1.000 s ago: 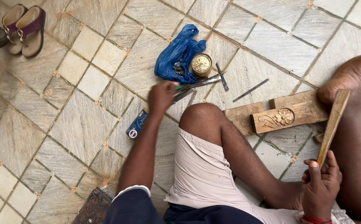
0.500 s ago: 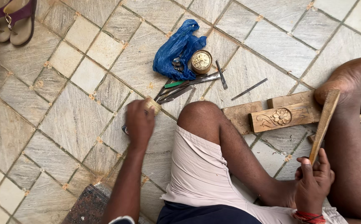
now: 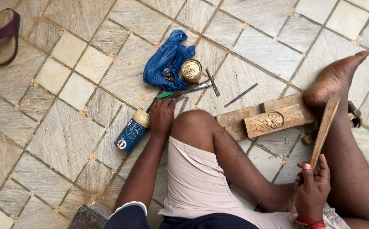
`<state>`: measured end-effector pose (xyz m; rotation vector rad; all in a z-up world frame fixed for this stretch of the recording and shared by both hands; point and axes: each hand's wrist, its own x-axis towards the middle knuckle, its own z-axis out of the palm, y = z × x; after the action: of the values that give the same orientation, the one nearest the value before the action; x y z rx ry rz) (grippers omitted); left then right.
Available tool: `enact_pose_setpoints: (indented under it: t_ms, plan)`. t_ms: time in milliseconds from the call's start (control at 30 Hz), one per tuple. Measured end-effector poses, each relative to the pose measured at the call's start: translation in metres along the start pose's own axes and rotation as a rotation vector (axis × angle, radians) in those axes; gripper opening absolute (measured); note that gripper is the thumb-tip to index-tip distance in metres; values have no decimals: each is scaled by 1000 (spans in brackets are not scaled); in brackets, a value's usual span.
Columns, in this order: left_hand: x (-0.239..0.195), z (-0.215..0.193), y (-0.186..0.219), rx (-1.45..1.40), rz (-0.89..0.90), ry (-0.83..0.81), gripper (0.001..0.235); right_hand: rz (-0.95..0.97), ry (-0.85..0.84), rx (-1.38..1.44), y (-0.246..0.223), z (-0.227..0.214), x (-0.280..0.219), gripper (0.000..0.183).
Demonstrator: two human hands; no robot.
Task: The person sits cross-legged on a tiled floor and carves a floral design into a small rectangular wooden block using a chisel and a wooden mallet. They repeatedly strike the chisel to shape the wood and occasionally switch to different chisels from a nearby container.
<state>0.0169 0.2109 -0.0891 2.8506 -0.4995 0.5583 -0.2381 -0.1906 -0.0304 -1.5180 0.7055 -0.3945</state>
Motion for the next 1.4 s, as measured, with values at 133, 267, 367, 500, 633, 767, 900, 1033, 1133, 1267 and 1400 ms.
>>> enact_pose_setpoints:
  t_ms: [133,267,367,500,633,767,900,1033,1133,1267,1400]
  plan:
    - [2,8,4,26,-73,8,22,-37,-42,-42,-2,5,6,59]
    - [5,16,7,55,-155,-71,17,-49,-49,-136,-2,9,3,57]
    - [6,17,6,48,-147,-121,15,-19,-17,-213,-2,10,2,57]
    - [12,19,1,-47,-158,-194,24,-22,-35,-162,-2,8,3,58]
    - [26,15,-5,-294,-257,-354,27,-17,-36,-169,-2,7,5,58]
    - [41,7,2,-346,-281,-346,5,-27,-21,-161,-2,7,6,59]
    - [43,-3,-1,-378,-376,-262,8,-36,-18,-52,-3,5,0,60]
    - [42,-3,-4,-218,-329,-427,19,-26,-47,53,-6,6,3,61]
    - [37,6,1,-149,-317,-287,27,-6,-37,78,-5,1,-1,62]
    - [38,9,-4,-209,-407,-340,34,21,-10,38,-3,-2,-3,60]
    - [49,6,-19,-236,-390,-489,32,-7,-24,50,-2,-5,-4,60]
